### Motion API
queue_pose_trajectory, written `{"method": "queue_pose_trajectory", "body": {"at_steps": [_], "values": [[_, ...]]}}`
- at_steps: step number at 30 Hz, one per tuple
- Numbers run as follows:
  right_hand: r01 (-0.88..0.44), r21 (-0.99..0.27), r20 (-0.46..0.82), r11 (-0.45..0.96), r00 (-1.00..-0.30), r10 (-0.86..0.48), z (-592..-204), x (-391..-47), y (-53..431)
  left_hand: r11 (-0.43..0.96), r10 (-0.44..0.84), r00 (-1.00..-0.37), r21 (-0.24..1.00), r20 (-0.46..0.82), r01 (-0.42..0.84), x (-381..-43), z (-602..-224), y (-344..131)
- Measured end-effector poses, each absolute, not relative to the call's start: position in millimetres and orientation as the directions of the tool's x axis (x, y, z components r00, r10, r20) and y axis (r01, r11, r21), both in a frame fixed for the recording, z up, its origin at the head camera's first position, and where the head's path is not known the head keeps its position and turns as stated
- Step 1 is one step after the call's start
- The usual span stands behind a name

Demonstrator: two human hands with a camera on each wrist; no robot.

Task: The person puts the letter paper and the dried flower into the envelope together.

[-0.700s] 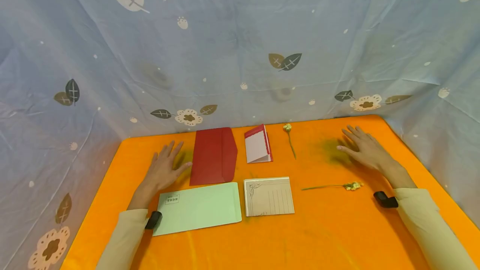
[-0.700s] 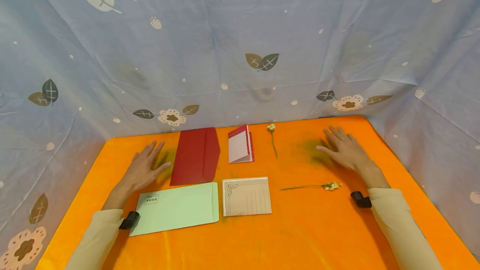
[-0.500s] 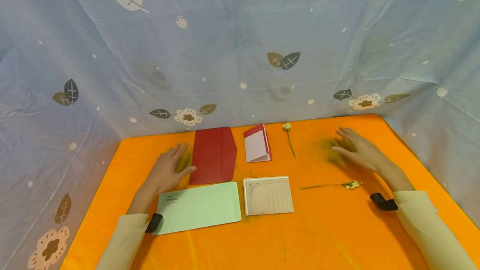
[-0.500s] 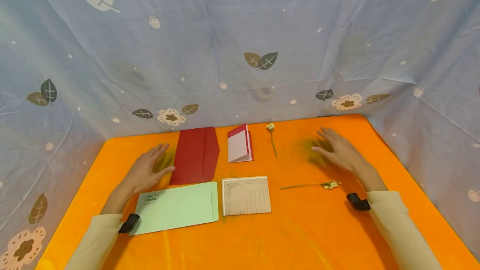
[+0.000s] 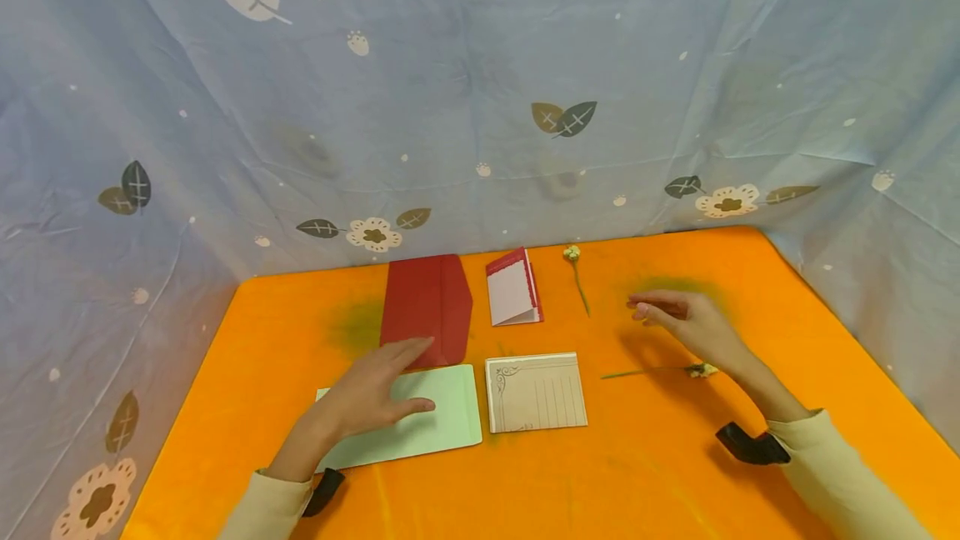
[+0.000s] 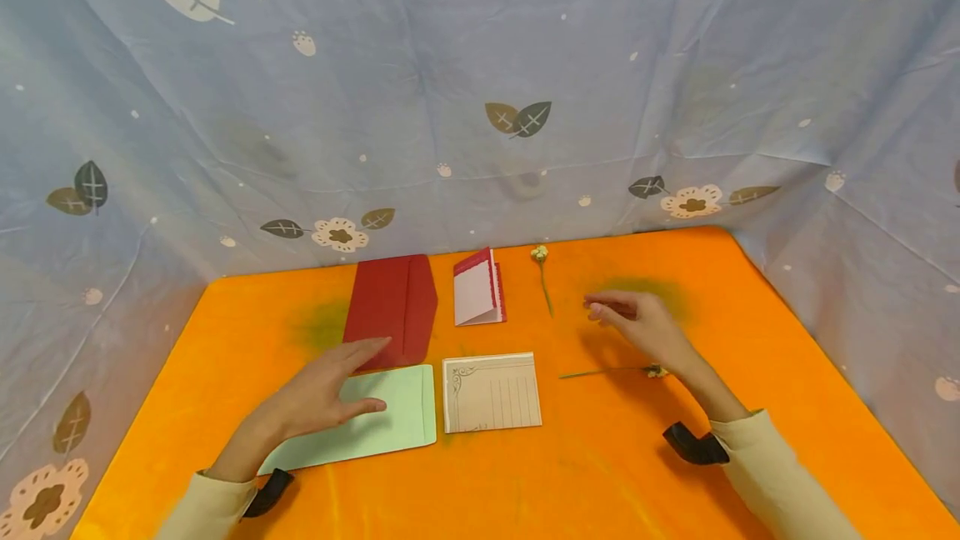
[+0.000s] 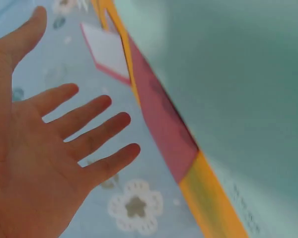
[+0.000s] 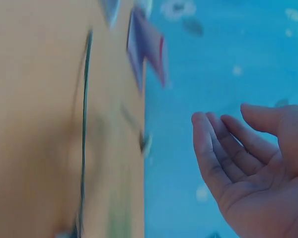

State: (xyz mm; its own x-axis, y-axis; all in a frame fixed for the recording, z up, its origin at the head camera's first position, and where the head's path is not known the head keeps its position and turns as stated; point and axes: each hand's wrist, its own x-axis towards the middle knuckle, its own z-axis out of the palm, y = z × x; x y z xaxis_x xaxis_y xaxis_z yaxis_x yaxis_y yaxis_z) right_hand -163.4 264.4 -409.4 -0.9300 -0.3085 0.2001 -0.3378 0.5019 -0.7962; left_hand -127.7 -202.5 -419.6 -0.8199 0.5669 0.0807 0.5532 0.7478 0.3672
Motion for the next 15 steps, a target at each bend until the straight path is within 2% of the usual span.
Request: {"method": "queue_pose_trajectory", "body": {"at_steps": [4, 8, 11, 15], "values": [[-0.223, -0.897, 0.059, 0.381, -0.916, -0.397, -407.5, -152.6, 241.6, 0.740, 0.603, -0.796, 0.339, 0.049, 0.581, -115.3, -425.8, -191.1], [-0.079, -0.963, -0.060, 0.258, -0.869, -0.491, -411.3, -143.2, 215.2, 0.733, 0.624, -0.781, 0.327, 0.027, 0.596, -107.9, -431.2, -183.0], [0.015, -0.984, -0.114, 0.178, -0.819, -0.562, -416.3, -137.4, 192.9, 0.738, 0.625, -0.781, 0.319, 0.009, 0.595, -104.2, -434.3, -180.3], [0.089, -0.986, -0.159, 0.142, -0.761, -0.629, -422.8, -130.6, 163.6, 0.748, 0.626, -0.779, 0.304, -0.028, 0.590, -102.3, -439.2, -178.0]]}}
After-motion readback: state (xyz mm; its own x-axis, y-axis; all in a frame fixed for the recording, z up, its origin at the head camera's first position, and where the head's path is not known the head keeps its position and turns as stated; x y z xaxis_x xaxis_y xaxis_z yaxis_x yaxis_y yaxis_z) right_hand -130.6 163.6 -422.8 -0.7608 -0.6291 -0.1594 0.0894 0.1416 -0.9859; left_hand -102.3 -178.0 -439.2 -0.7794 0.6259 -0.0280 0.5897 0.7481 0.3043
